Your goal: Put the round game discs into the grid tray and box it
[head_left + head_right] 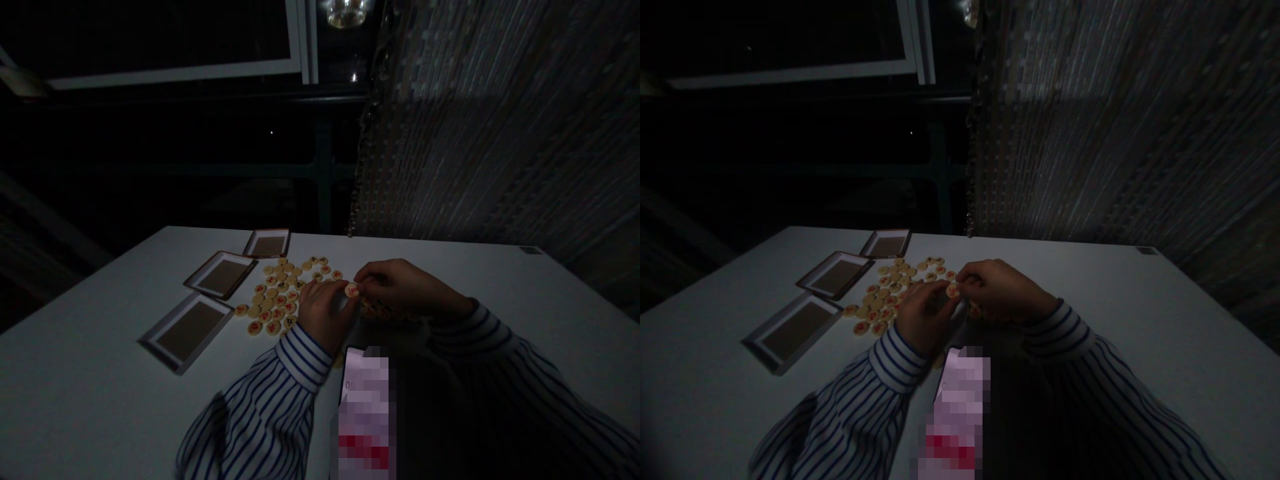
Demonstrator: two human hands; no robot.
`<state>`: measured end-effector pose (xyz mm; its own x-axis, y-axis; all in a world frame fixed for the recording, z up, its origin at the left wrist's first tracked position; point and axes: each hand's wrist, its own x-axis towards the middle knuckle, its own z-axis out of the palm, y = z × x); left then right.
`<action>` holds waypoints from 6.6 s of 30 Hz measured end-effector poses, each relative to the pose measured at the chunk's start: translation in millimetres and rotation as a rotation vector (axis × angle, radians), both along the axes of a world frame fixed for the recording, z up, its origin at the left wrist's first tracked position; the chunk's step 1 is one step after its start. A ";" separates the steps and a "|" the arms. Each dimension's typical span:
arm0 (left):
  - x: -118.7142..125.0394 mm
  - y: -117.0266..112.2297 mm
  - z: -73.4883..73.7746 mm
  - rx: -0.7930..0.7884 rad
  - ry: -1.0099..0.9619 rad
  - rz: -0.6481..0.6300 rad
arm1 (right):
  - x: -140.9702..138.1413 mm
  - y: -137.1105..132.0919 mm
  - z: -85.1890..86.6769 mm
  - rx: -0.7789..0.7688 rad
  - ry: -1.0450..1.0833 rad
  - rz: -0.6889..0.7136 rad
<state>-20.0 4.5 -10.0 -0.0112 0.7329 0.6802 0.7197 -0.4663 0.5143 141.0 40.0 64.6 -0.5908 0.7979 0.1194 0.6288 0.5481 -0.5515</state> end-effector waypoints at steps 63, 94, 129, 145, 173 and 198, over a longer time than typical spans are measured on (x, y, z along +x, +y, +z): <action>7.5 -3.8 -10.6 -0.301 0.024 -0.116 | 16.1 8.2 3.7 0.403 -0.448 -0.017; 11.3 -5.3 -5.2 -0.521 0.445 -0.126 | 25.3 21.5 -17.4 0.096 -0.673 -0.015; 10.7 -3.8 -8.6 -0.537 0.461 -0.103 | 25.5 21.1 -20.7 0.072 -0.679 -0.009; 11.2 -3.4 -7.2 -0.543 0.470 -0.108 | 25.1 20.8 -20.8 0.036 -0.684 0.006; 10.4 -3.2 -8.3 -0.552 0.466 -0.115 | 26.7 21.7 -23.7 0.041 -0.660 0.009; 10.4 -5.8 -3.2 -0.550 0.477 -0.120 | 29.2 24.4 -18.9 0.128 -0.645 0.012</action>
